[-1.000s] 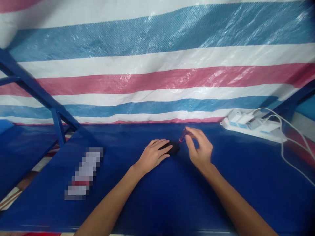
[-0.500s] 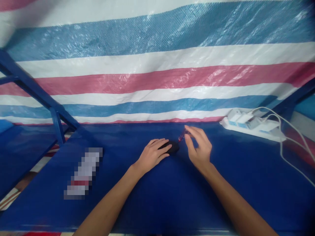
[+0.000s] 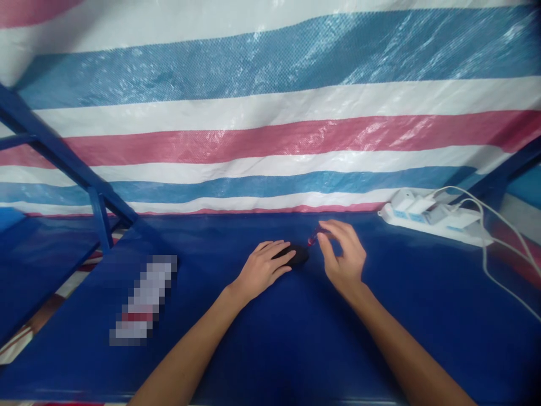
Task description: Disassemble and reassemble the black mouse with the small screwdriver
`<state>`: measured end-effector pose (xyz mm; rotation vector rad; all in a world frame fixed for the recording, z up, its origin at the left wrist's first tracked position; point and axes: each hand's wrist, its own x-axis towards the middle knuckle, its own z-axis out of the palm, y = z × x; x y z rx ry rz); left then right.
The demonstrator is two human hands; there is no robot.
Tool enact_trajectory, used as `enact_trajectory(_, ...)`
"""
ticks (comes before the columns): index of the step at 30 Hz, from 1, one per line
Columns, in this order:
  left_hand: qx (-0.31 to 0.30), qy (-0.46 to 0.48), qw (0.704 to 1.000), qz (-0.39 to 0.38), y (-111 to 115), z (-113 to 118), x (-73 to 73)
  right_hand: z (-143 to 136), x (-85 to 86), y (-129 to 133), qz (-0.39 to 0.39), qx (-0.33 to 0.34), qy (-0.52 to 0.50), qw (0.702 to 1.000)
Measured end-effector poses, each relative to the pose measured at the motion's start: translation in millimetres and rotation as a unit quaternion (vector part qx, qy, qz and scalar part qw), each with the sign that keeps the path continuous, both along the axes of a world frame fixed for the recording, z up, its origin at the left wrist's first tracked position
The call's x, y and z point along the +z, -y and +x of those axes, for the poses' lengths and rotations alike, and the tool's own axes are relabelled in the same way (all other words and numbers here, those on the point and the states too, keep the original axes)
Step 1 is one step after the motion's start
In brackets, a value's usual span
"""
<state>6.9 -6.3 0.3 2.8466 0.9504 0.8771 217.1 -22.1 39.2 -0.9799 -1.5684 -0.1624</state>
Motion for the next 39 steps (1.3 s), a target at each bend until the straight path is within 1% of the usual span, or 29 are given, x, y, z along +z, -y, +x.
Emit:
enact_trajectory(5,0.000,-0.001,1.000,-0.002,0.1,-0.1,0.5,-0.5,0.8,1.3,-0.023,0.027,-0.004,0.999)
enact_trajectory(7,-0.001,-0.001,1.000,-0.003,0.2,0.0,0.7,-0.8,1.5,1.7,-0.021,0.031,-0.007,0.999)
enact_trajectory(14,0.001,0.003,1.000,0.003,-0.5,0.3,-1.2,-0.6,4.0,1.1,-0.006,-0.016,0.011,1.000)
enact_trajectory(19,-0.001,0.008,1.000,0.006,-1.0,-0.3,-1.8,-0.8,1.8,-0.8,-0.011,0.024,-0.014,1.000)
enact_trajectory(23,-0.003,0.007,1.000,0.004,-0.8,-0.2,-0.4,-0.2,-0.5,-1.2,-0.014,0.021,-0.042,0.999)
enact_trajectory(29,-0.003,0.007,1.000,0.007,-1.0,0.3,-0.8,0.0,0.2,0.0,-0.038,0.037,-0.028,0.998)
enact_trajectory(35,-0.004,0.006,1.000,0.009,-1.6,1.0,-2.6,-1.0,4.7,1.2,-0.007,0.013,-0.007,1.000)
enact_trajectory(39,0.001,0.004,1.000,0.012,-2.1,1.5,-3.1,-1.2,3.1,0.9,-0.011,0.029,0.002,1.000)
